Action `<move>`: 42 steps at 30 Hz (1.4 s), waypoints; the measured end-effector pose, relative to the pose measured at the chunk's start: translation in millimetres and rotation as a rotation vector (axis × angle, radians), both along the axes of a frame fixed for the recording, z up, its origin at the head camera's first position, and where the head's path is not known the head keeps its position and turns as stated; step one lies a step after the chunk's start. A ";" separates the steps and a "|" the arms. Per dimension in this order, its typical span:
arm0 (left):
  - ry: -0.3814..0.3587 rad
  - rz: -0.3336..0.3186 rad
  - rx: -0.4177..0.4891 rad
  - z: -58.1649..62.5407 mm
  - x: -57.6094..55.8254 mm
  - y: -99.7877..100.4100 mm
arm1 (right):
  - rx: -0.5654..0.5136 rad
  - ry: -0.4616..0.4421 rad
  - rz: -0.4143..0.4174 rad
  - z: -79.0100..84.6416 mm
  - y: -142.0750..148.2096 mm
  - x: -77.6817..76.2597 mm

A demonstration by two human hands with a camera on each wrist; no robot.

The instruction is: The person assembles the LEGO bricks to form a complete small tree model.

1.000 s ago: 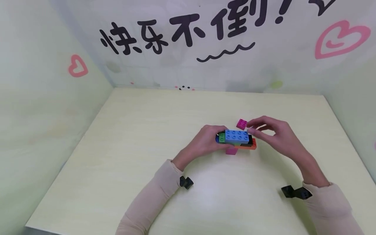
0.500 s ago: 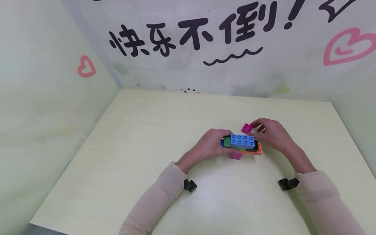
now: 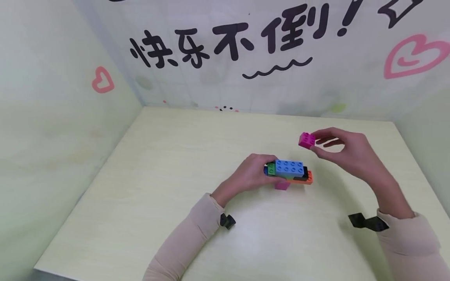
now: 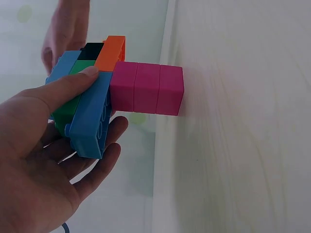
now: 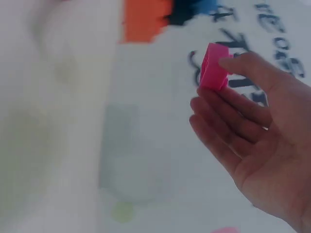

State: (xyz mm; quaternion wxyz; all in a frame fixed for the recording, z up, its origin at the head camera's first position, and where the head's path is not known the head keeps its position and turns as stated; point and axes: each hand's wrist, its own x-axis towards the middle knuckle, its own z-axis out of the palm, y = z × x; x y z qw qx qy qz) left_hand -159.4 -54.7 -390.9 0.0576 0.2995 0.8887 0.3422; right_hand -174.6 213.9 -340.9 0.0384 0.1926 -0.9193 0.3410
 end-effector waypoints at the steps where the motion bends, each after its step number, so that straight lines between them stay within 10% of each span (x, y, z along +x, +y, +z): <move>1: 0.002 0.002 -0.001 0.6 0.0 -0.6 | -0.005 0.029 0.027 5.1 -1.9 5.8; 7: 0.001 0.006 0.015 1.9 1.1 -2.5 | 0.016 0.124 0.227 10.6 -16.7 25.7; 28: 0.004 -0.009 0.020 1.5 2.2 -1.1 | -0.065 0.248 0.384 5.0 -25.2 34.7; 42: 0.014 -0.009 0.025 -0.8 2.4 0.3 | -0.014 0.285 0.307 6.5 -31.6 43.3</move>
